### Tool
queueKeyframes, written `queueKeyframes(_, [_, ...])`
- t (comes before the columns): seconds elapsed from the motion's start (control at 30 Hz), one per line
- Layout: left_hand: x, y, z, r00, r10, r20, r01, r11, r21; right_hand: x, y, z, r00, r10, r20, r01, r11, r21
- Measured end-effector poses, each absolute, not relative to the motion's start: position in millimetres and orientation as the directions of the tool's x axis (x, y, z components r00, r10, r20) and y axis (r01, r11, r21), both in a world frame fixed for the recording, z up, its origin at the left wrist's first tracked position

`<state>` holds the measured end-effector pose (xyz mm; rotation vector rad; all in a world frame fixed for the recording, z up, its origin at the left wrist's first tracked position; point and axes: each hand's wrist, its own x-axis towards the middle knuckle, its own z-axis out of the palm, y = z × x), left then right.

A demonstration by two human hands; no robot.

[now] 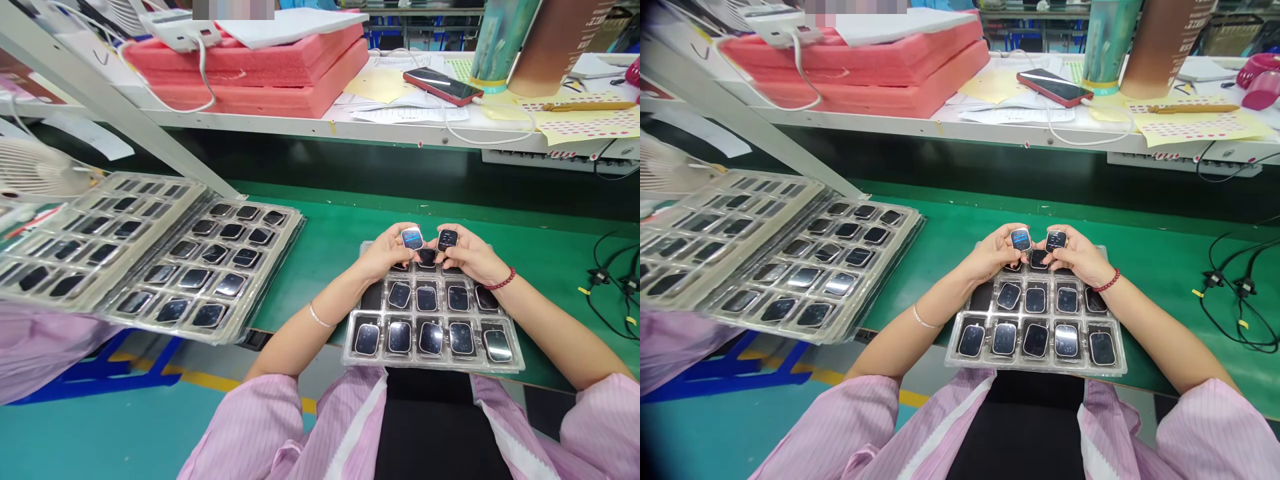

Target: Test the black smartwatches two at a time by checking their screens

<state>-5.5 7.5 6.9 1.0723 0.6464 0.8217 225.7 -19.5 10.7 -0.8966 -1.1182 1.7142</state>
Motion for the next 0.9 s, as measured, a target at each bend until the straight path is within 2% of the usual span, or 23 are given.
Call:
queueKeyframes(0.13, [-1.3,1.2,4.4,0.521,0.853,0.046,-0.144,0.034,0.989,217.5,-24.0,5.3,-0.264,0.963,0.057,-0.112,0.028,-0.993])
queueKeyframes(0.27, [-0.7,-1.1,3.9,0.526,0.848,0.07,-0.082,-0.031,0.996,216.1,-27.2,4.3,-0.258,0.956,0.142,0.037,0.156,-0.987])
queueKeyframes(0.9, [-0.9,-2.5,6.6,0.501,0.864,0.046,-0.017,-0.043,0.999,214.2,-29.5,8.9,-0.276,0.954,0.121,0.079,0.148,-0.986])
